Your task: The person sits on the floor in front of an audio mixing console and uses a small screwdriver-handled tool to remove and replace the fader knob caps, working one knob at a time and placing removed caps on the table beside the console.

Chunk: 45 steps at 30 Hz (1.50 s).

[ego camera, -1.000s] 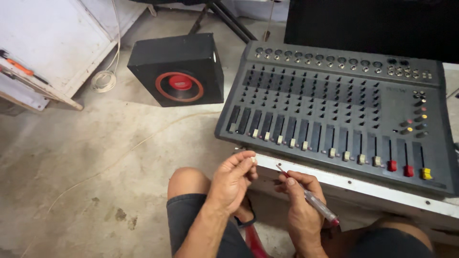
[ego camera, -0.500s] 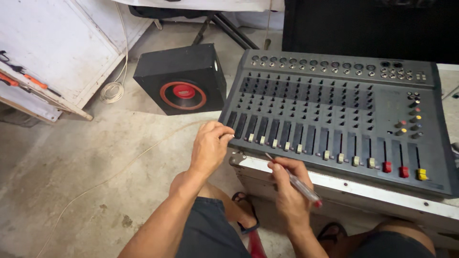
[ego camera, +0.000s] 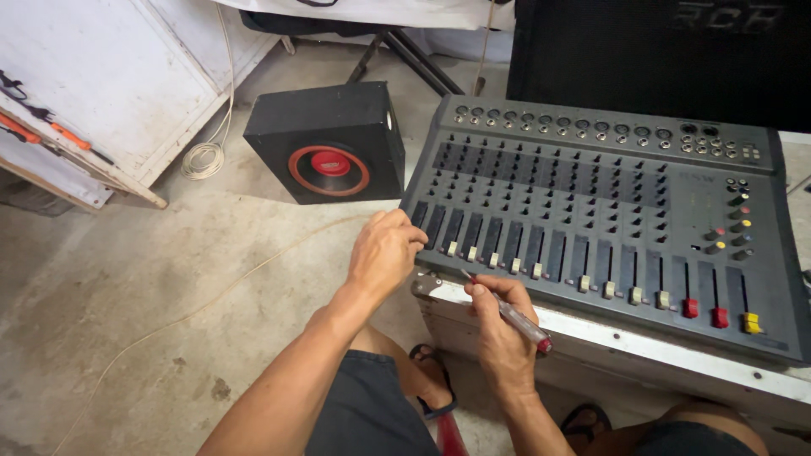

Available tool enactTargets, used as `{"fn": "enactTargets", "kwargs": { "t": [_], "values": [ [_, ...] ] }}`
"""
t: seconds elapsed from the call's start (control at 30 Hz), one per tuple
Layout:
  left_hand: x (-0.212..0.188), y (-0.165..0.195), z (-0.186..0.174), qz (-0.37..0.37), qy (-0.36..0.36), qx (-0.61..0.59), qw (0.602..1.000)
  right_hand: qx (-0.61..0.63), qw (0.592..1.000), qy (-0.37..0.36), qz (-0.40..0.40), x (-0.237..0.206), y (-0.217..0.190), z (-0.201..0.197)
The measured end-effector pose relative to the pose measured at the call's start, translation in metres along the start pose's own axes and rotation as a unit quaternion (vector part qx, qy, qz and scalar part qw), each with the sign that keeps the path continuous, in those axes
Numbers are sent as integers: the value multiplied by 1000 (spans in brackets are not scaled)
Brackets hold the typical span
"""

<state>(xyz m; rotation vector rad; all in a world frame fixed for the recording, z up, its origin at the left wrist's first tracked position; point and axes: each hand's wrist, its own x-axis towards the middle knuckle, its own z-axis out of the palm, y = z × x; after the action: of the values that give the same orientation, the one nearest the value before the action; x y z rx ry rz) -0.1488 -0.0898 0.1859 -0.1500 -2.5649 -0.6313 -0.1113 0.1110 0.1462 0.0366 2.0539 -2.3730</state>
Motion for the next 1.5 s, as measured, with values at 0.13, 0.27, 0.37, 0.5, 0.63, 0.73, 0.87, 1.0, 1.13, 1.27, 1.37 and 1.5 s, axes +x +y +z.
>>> {"fn": "enactTargets", "kwargs": {
  "t": [0.13, 0.27, 0.37, 0.5, 0.63, 0.73, 0.87, 1.0, 1.13, 1.27, 1.37, 1.5],
  "values": [
    [4, -2, -1, 18, -17, 20, 999, 9, 1000, -3, -2, 0, -1, 4],
    [9, -3, 3, 20, -25, 42, 999, 3, 1000, -7, -5, 1, -1, 6],
    [10, -5, 5, 19, -28, 30, 999, -8, 1000, -6, 4, 1, 3, 8],
    [8, -7, 7, 18, -27, 35, 999, 3, 1000, -3, -2, -1, 10, 8],
    [3, -3, 5, 17, 6, 37, 999, -1, 1000, 3, 20, -1, 12, 7],
    [-8, 2, 0, 19, 45, 17, 999, -7, 1000, 9, 25, -1, 11, 6],
    [-27, 12, -6, 2, 71, 20, 997, -26, 1000, 12, 12, 5, 9, 9],
    [-39, 19, -3, 8, 59, 49, 997, -18, 1000, 3, 7, 8, 9, 14],
    [-43, 19, 1, 7, 54, 62, 997, -12, 1000, -2, -10, 9, 11, 19],
    [-44, 17, 4, 2, 58, 62, 996, -12, 1000, -5, -20, 10, 14, 22],
    [-43, 17, 5, -4, 51, 60, 997, -8, 1000, -5, -14, 11, 17, 24],
    [-38, 16, 6, -8, 34, 67, 997, -5, 1000, -2, -11, 14, 20, 25]
  ]
}}
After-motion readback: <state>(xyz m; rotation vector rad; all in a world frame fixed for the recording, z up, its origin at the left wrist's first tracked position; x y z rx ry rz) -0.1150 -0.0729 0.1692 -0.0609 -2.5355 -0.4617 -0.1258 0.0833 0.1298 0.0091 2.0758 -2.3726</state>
